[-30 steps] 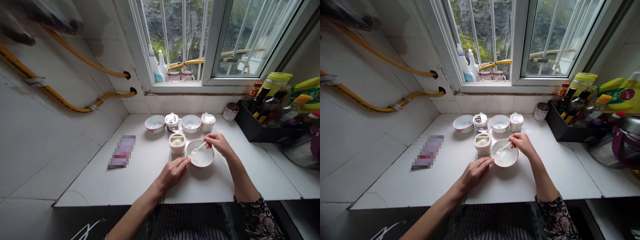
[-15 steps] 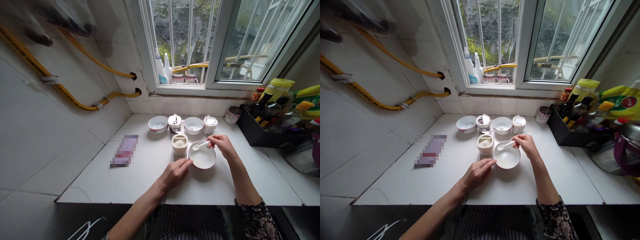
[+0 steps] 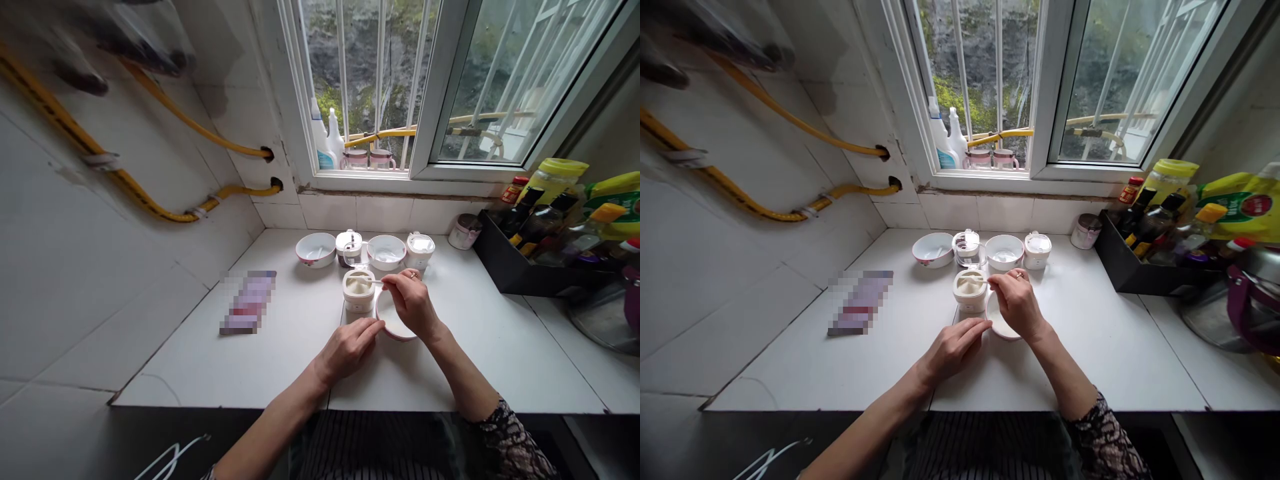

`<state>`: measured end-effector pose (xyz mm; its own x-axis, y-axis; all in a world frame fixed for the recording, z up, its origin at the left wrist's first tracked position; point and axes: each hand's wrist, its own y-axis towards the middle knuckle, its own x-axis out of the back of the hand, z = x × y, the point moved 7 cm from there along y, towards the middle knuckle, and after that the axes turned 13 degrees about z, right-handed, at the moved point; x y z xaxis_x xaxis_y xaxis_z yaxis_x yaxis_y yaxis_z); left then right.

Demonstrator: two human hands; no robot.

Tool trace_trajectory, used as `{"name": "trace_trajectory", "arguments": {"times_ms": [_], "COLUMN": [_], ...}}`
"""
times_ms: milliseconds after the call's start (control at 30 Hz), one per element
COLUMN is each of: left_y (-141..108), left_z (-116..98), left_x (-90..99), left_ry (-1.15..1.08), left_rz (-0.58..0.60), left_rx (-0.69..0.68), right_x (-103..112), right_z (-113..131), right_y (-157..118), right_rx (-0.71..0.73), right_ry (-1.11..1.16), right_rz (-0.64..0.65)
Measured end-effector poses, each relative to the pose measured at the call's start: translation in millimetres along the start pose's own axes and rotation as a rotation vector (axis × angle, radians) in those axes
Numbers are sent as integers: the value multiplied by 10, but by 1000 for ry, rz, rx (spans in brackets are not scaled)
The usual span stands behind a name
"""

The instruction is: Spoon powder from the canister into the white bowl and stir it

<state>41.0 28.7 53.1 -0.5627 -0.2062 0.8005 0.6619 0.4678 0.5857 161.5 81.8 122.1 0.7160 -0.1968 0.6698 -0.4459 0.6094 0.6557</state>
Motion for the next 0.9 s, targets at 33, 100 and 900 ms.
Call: {"name": "trace_trajectory", "arguments": {"times_ms": [33,100,900], "left_y": [0,-3,-23], "left_z": [0,4,3], "left_x": [-1,-3,6], "left_ry": [2,2,7], "left_rz": [1,6,60], "left_rx": [-2,-1,6], "right_x": [15,68,19], "right_z": [-11,-104,-551], "right_y": [-5,-23,-208], "right_rx": [-15,-113,-447], "right_ry": [13,106,220], "right_rz": [-14,-50,479]}}
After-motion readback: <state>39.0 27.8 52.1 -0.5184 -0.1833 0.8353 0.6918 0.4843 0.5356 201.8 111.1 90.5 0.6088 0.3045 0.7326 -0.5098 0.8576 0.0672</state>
